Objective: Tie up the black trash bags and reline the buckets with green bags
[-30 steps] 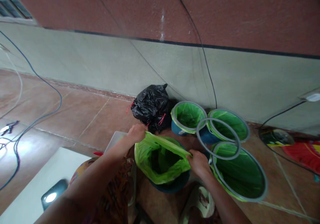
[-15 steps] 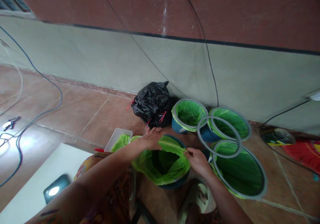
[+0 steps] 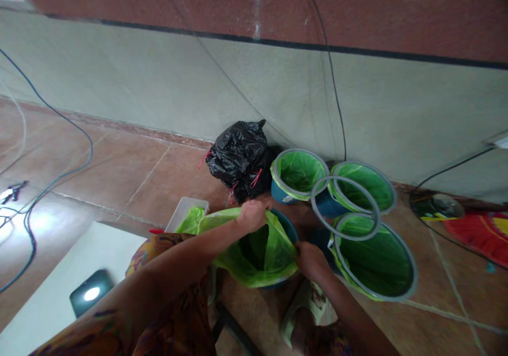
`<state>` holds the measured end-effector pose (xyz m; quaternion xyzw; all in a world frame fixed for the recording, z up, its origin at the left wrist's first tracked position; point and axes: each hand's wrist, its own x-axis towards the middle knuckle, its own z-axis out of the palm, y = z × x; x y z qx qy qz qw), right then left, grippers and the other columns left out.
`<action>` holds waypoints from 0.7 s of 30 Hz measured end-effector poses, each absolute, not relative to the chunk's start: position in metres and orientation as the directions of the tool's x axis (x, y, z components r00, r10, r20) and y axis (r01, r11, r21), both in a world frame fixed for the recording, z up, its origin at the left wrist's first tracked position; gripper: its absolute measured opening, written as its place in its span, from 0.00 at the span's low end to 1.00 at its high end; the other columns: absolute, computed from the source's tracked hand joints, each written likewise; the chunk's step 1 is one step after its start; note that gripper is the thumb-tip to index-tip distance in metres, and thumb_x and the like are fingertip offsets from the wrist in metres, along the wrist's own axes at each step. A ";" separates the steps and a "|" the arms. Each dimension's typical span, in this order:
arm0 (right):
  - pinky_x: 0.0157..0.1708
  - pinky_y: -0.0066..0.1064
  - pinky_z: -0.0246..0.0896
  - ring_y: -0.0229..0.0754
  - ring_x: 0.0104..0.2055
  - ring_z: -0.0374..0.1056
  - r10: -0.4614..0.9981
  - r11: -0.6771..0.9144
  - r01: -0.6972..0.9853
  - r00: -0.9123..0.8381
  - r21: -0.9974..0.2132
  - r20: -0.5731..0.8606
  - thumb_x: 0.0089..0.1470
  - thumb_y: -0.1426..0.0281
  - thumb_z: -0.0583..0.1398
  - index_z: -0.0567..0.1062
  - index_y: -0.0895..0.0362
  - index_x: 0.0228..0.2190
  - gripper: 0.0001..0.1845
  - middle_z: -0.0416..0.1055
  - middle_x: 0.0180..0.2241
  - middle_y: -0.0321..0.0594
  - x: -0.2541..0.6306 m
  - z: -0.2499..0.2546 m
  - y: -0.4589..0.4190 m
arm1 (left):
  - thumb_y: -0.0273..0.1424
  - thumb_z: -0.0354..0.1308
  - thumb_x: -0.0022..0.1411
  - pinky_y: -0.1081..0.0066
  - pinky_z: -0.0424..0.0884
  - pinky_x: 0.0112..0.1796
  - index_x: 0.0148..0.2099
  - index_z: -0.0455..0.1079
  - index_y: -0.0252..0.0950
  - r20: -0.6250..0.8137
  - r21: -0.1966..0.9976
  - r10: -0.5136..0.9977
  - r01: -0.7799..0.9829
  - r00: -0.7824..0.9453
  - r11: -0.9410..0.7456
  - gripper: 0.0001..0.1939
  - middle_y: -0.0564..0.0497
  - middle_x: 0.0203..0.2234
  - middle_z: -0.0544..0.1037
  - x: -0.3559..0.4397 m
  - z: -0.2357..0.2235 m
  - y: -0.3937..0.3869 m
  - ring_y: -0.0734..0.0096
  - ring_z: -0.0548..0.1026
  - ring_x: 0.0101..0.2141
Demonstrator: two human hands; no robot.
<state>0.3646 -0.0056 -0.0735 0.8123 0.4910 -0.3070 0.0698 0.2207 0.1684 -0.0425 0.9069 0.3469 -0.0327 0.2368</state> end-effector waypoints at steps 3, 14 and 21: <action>0.35 0.33 0.56 0.51 0.42 0.74 0.716 -0.506 0.857 0.352 -0.101 -0.604 0.49 0.79 0.55 0.79 0.61 0.32 0.13 0.78 0.36 0.54 0.377 -0.061 -0.015 | 0.21 0.51 0.58 0.68 0.70 0.44 0.48 0.73 0.37 -0.242 0.305 0.640 0.684 0.729 -0.663 0.17 0.46 0.43 0.78 0.217 -0.042 0.175 0.63 0.77 0.43; 0.37 0.30 0.57 0.45 0.38 0.72 0.789 -0.548 0.785 0.369 -0.291 -0.491 0.55 0.75 0.54 0.76 0.59 0.30 0.11 0.77 0.33 0.48 0.385 -0.037 -0.023 | 0.31 0.59 0.59 0.58 0.74 0.45 0.45 0.76 0.32 -0.604 0.266 0.368 0.614 0.707 -0.743 0.13 0.37 0.41 0.80 0.216 -0.063 0.150 0.48 0.78 0.44; 0.33 0.30 0.52 0.42 0.33 0.69 0.791 -0.569 0.785 0.442 -0.244 -0.423 0.59 0.71 0.53 0.74 0.57 0.30 0.11 0.75 0.30 0.44 0.384 -0.051 -0.011 | 0.32 0.45 0.68 0.65 0.71 0.47 0.53 0.72 0.34 -0.506 0.402 0.363 0.586 0.783 -0.703 0.19 0.42 0.47 0.79 0.223 -0.064 0.163 0.60 0.77 0.46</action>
